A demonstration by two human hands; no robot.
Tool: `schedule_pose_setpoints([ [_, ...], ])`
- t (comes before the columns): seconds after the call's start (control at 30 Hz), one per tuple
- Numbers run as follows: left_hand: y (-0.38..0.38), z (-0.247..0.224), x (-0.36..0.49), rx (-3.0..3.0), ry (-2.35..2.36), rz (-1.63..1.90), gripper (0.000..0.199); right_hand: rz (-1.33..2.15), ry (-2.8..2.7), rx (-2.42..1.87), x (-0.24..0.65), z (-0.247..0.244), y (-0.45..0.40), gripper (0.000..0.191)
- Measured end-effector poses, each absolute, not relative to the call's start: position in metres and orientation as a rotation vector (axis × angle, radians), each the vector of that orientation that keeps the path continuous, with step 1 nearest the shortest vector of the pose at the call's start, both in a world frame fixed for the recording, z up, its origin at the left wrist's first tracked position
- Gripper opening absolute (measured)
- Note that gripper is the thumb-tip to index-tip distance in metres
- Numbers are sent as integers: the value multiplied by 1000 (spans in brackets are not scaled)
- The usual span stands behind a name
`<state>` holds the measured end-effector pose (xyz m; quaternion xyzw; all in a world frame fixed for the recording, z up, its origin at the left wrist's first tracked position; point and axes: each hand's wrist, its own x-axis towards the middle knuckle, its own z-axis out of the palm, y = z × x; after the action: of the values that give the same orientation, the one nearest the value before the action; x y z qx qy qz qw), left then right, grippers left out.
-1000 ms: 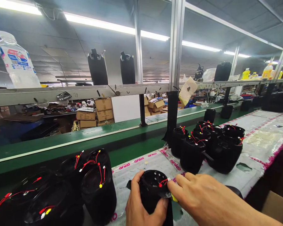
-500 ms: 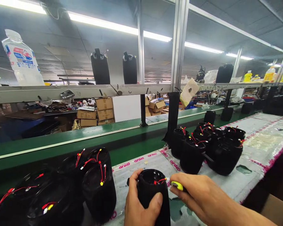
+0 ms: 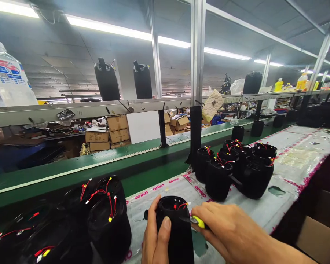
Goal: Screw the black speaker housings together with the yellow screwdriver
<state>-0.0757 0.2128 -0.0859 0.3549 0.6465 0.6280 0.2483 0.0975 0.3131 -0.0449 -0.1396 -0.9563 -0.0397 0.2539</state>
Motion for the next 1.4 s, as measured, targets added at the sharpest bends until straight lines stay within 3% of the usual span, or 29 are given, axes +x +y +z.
schedule_pose_setpoints([
  [0.37,216,-89,-79,1153,1742,1707,70,-436,-2594,-300,89,-35,314,33],
  [1.0,213,-89,-79,1158,1717,1737,68,-373,-2638,-332,93,-39,318,33],
  [1.4,213,-87,-78,1158,1756,1737,70,-564,-2673,-334,88,-37,318,37],
])
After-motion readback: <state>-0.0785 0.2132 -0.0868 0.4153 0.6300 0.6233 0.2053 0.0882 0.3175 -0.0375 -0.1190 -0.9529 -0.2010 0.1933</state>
